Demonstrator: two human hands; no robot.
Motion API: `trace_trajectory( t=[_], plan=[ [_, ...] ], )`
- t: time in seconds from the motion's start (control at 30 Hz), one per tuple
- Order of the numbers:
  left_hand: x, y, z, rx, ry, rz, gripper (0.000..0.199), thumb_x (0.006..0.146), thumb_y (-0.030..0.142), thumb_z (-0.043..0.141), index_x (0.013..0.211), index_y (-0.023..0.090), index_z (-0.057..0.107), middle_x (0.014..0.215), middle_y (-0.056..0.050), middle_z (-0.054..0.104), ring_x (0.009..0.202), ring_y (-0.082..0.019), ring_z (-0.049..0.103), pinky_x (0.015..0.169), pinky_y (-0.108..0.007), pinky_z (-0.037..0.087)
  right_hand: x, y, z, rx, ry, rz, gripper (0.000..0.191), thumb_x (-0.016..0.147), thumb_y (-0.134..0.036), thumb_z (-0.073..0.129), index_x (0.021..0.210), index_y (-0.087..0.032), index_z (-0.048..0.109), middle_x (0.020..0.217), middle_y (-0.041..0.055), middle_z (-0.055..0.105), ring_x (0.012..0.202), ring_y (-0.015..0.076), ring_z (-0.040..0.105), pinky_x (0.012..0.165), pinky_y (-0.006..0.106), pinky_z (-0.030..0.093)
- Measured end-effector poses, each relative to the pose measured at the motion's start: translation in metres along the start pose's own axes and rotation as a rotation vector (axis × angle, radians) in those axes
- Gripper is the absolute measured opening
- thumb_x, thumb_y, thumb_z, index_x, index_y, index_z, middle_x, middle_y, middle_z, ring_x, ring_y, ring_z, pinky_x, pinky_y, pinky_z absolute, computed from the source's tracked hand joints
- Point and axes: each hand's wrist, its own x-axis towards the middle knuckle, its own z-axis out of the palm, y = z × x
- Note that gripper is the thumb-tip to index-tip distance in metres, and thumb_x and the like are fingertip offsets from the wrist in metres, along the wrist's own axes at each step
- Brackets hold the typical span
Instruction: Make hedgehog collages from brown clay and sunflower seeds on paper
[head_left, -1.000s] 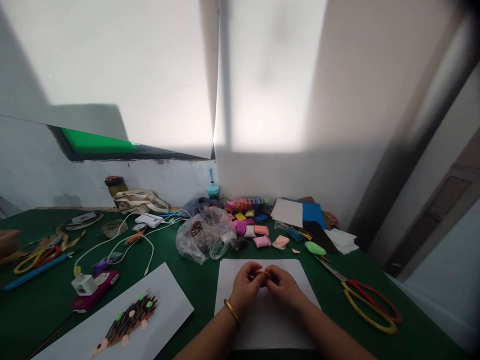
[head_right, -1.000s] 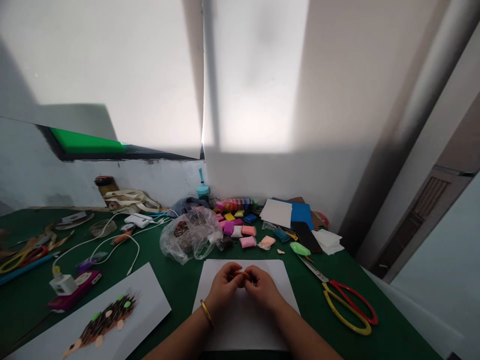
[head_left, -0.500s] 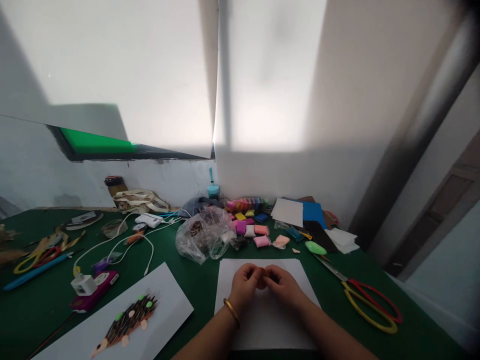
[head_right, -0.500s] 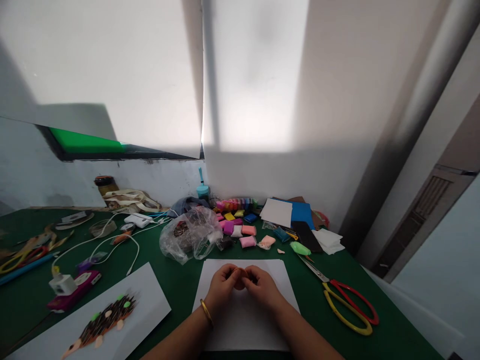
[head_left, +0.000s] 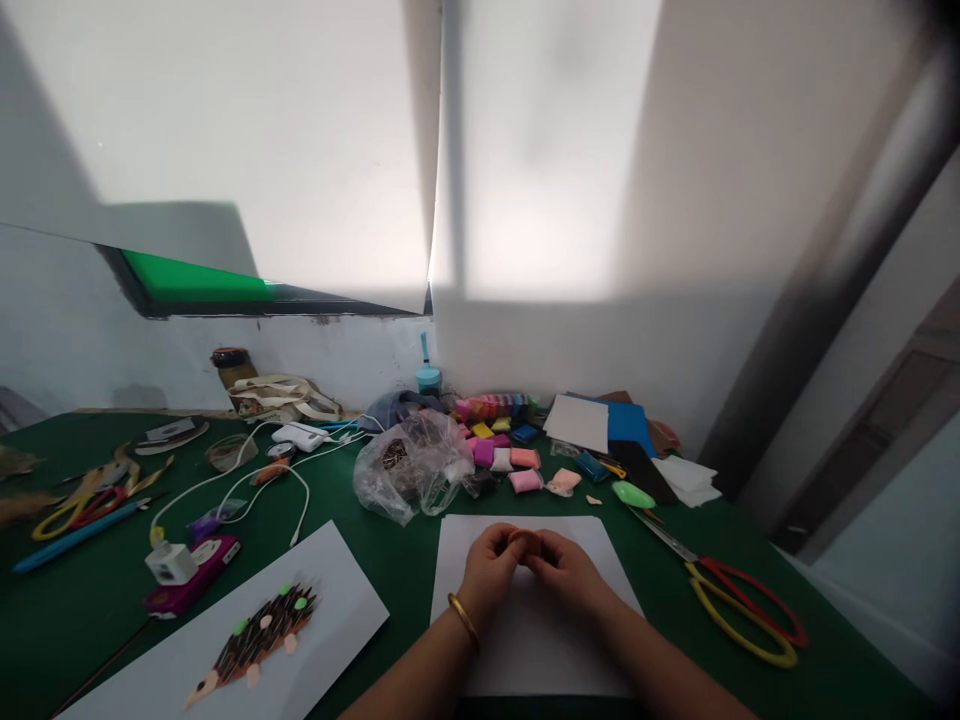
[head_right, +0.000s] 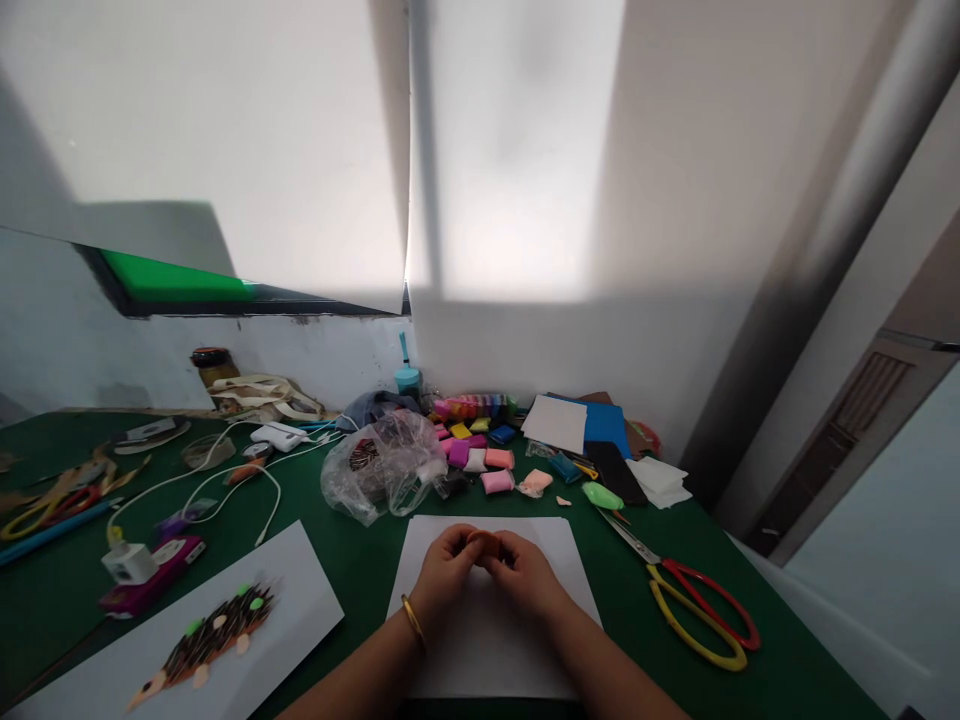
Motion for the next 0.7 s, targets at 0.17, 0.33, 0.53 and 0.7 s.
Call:
trace_trajectory(
  t=[0.17,0.33,0.53,0.7],
  plan=[
    [-0.0006,0.0022,-0.0005,-0.026,0.012,-0.011,0.021,0.073,0.035,0.061,0.079,0.015,0.06,0.076,-0.004,0.064,0.074,-0.018,0.059,0.071,-0.029,0.046,-0.0001,0.0012,-0.0018,-0.019,0.029,0.01,0.019,0.077,-0.036,0.054,0.079,-0.018,0.06,0.078,0.0024,0.064,0.074,0.0194,0.058,0.065,0.028,0.043],
    [-0.004,0.0075,0.0041,0.052,0.071,-0.012,0.032,0.069,0.03,0.064,0.097,0.017,0.062,0.091,-0.006,0.066,0.08,-0.018,0.059,0.072,-0.028,0.046,0.0003,0.0049,-0.0033,-0.03,0.012,0.016,0.017,0.076,-0.034,0.054,0.079,-0.018,0.059,0.079,0.0026,0.064,0.076,0.0189,0.058,0.067,0.028,0.043],
    [-0.0019,0.0075,0.003,0.002,0.049,-0.019,0.022,0.068,0.034,0.066,0.081,0.016,0.065,0.079,-0.005,0.066,0.077,-0.019,0.06,0.072,-0.03,0.047,0.0006,0.0066,-0.0021,0.014,0.003,-0.01,0.03,0.073,-0.041,0.06,0.092,-0.018,0.06,0.087,0.0037,0.065,0.081,0.0201,0.058,0.071,0.029,0.044],
    [-0.0006,0.0008,-0.0003,0.051,0.01,0.024,0.021,0.073,0.036,0.064,0.077,0.016,0.067,0.078,-0.005,0.065,0.074,-0.018,0.061,0.071,-0.03,0.047,0.0006,0.0063,-0.0002,0.137,0.035,0.028,0.031,0.076,-0.046,0.056,0.084,-0.017,0.061,0.083,0.0052,0.066,0.081,0.0216,0.06,0.072,0.032,0.046]
  ],
)
